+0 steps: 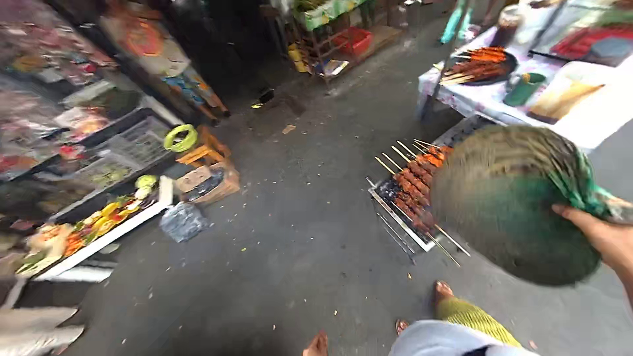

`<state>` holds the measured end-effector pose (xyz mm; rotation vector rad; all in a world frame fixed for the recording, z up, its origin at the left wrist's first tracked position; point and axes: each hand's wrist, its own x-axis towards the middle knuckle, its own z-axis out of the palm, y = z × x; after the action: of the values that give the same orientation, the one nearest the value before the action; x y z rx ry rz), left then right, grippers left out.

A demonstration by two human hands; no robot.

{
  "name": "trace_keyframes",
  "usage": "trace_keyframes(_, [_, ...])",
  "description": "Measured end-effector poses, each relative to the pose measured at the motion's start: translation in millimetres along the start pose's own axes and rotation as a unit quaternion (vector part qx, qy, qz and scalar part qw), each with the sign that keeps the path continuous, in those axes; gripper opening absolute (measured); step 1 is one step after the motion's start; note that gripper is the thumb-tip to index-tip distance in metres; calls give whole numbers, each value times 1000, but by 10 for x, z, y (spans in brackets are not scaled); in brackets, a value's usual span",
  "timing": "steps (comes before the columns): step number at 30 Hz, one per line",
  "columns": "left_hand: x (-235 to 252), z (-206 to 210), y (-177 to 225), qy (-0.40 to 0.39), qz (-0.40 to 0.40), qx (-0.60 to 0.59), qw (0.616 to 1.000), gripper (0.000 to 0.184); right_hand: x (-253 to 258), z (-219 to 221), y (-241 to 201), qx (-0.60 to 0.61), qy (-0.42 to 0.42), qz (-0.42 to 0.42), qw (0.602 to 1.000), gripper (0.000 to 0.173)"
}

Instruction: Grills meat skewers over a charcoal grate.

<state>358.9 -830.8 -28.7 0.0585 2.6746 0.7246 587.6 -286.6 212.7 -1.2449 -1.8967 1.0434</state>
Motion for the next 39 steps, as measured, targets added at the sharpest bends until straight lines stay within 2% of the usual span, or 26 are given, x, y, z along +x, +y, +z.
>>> trace_keyframes(2, [363, -39, 306, -6, 35, -28, 999, 25, -65, 6, -34, -52, 34, -20, 998, 52])
trace_keyframes(5, [825, -130, 1148, -28, 100, -1, 995, 34, -114, -170, 37, -34, -4, 0, 999, 45])
trace_keyframes(7, [1019, -189, 1776, -30, 165, 36, 985, 44, -139, -284, 144, -41, 46, 32, 998, 49])
trace_keyframes(8, [1096, -209, 2086, -31, 197, 52, 979, 43, -158, -302, 181, -65, 83, 46, 993, 52])
trace_keyframes(11, [1394, -200, 2858, -49, 321, 74, 943, 26, -321, -201, 170, -132, 122, 30, 983, 48])
trace_keyframes(14, [1703, -157, 3513, -81, 420, 107, 897, 28, -490, -249, 284, -62, 38, 15, 997, 41])
trace_keyframes(16, [1924, -79, 3919, -96, 459, 149, 871, 29, -556, -292, 410, -39, 86, 58, 994, 41])
trace_keyframes(18, [2139, 23, 4288, -109, 476, 199, 849, 31, -611, -211, 473, -100, 174, 112, 973, 49])
trace_keyframes(20, [2334, 141, 4638, -130, 482, 242, 832, 35, -674, -26, 366, -150, 189, 148, 959, 51])
trace_keyframes(22, [2561, 266, 4870, -146, 498, 255, 816, 38, -824, 100, 291, -129, 141, 143, 971, 48])
trace_keyframes(24, [2814, 396, 5094, -159, 530, 269, 789, 39, -973, 127, 263, -64, 143, 176, 972, 50])
trace_keyframes(27, [3182, 651, 5365, -190, 591, 311, 719, 42, -1177, 349, 130, -110, 248, 256, 928, 58])
trace_keyframes(30, [3472, 866, 5542, -237, 642, 344, 643, 41, -1387, 954, -354, -136, 324, 259, 900, 54])
trace_keyframes(33, [3687, 973, 5587, -271, 689, 339, 580, 27, -1524, 1490, -833, -27, 393, 267, 879, 48])
trace_keyframes(35, [3783, 948, 5555, -282, 722, 315, 547, 23, -1574, 1814, -1040, 49, 456, 295, 839, 48])
trace_keyframes(37, [3854, 904, 5554, -285, 761, 278, 512, 23, -1577, 2041, -1199, 68, 501, 324, 800, 49])
trace_keyframes(39, [3918, 867, 5560, -284, 796, 241, 477, 23, -1647, 2171, -1308, 55, 514, 336, 788, 47])
